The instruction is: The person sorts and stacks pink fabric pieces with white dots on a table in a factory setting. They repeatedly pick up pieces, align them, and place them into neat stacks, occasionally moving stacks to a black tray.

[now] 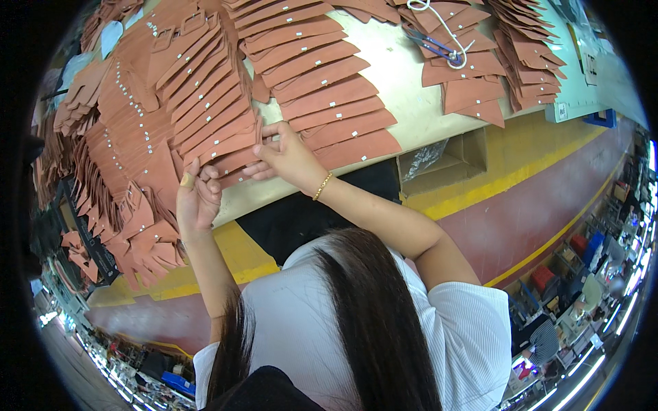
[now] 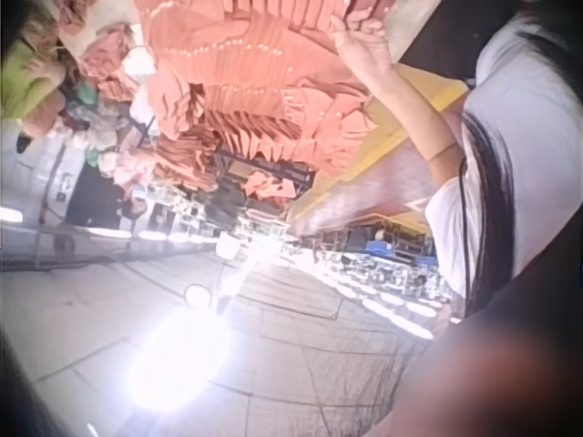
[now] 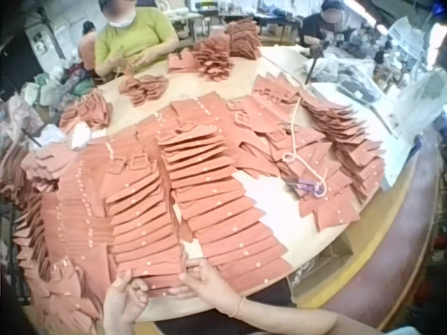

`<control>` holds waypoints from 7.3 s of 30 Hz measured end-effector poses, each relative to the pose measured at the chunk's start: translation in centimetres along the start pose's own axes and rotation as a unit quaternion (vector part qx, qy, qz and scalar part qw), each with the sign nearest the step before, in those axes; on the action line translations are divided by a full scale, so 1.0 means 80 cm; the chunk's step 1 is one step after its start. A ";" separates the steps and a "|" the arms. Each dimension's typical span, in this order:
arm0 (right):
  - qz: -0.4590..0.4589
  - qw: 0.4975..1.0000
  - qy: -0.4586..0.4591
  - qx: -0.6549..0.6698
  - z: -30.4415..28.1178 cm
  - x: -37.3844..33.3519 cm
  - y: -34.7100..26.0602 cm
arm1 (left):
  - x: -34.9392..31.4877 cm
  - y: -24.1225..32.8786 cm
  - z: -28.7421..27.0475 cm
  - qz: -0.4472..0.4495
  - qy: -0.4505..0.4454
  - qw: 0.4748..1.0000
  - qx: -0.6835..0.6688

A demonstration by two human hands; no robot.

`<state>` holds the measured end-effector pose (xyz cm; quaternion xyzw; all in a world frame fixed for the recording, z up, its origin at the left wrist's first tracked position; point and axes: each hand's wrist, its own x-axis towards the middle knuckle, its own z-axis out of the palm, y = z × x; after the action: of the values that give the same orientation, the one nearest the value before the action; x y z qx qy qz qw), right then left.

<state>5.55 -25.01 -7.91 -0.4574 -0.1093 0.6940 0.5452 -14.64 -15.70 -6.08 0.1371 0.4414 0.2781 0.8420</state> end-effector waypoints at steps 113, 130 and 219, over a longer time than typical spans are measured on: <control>-0.422 0.508 0.254 -0.707 -0.069 0.042 -0.085 | -0.006 -0.043 -0.003 0.103 0.062 0.967 0.223; -0.418 0.491 0.253 -0.721 -0.065 0.043 -0.085 | -0.006 -0.043 -0.004 0.109 0.062 0.963 0.237; -0.264 0.632 0.065 -0.725 -0.071 -0.004 -0.166 | -0.006 -0.046 0.001 0.115 0.090 0.958 0.247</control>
<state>18.54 -22.19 -2.26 -0.7010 -0.6578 0.1860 0.2032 -13.49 -18.96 -7.46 0.3654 0.5516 0.2663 0.7009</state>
